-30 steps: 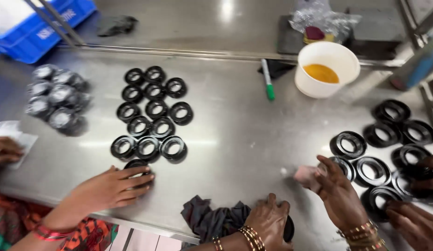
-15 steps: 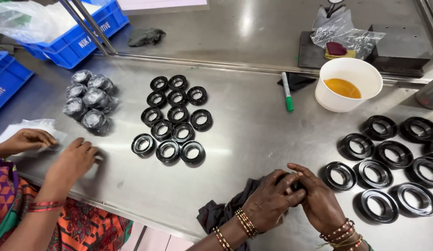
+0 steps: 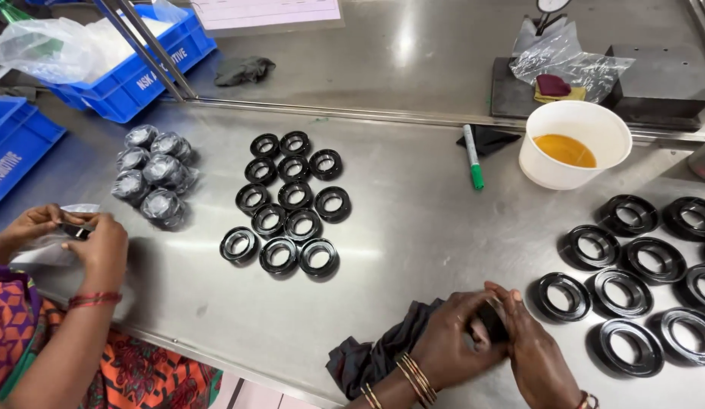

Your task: Sorting, marking, and packaging metal bearing rings into plastic bags.

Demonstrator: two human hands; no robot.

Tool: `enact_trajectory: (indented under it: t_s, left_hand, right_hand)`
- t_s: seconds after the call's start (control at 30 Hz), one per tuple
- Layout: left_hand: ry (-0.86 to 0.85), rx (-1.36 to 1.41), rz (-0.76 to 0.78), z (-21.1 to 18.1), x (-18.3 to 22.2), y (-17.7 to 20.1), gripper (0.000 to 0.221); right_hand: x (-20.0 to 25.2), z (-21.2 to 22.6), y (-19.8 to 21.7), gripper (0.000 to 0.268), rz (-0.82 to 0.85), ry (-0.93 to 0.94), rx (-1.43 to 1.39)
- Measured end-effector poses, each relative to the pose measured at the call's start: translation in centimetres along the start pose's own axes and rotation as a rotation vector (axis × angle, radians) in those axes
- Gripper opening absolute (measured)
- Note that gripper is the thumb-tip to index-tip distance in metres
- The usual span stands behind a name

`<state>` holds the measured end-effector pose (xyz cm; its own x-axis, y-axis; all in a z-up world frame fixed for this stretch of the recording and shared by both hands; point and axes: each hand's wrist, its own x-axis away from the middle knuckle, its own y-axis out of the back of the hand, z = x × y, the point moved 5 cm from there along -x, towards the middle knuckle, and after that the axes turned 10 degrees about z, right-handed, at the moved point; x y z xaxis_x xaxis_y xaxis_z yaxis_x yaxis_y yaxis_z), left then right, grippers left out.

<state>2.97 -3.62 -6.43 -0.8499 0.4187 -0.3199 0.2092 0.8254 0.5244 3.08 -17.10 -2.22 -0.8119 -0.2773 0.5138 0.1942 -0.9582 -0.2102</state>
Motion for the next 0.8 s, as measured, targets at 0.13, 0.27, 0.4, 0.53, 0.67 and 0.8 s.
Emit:
enact_trajectory:
  t_s: [0.13, 0.27, 0.4, 0.53, 0.67, 0.8]
  left_hand:
    - [0.688, 1.023, 0.087, -0.3, -1.9, 1.9, 0.084]
    - [0.468, 0.060, 0.151, 5.5, -4.8, 6.8, 0.103]
    - [0.513, -0.612, 0.246, 9.8, -6.2, 12.9, 0.100]
    - [0.484, -0.720, 0.262, 13.0, -4.7, 16.4, 0.082]
    - [0.333, -1.024, 0.195, 19.4, -3.6, 18.6, 0.093]
    - [0.521, -1.090, 0.281, 22.8, -2.7, 22.4, 0.102]
  right_hand:
    - [-0.8, -2.8, 3.1, 0.061, -0.020, 0.349, 0.319]
    - [-0.5, -0.8, 7.6, 0.050, -0.189, 0.487, 0.456]
    - [0.6, -0.3, 12.3, 0.045, -0.261, 0.477, 0.033]
    - [1.9, 1.9, 11.4, 0.040, -0.339, 0.459, -0.073]
    - [1.4, 1.4, 13.7, 0.044, -0.380, 0.538, -0.033]
    - [1.3, 1.0, 17.0, 0.041, -0.418, 0.602, -0.001]
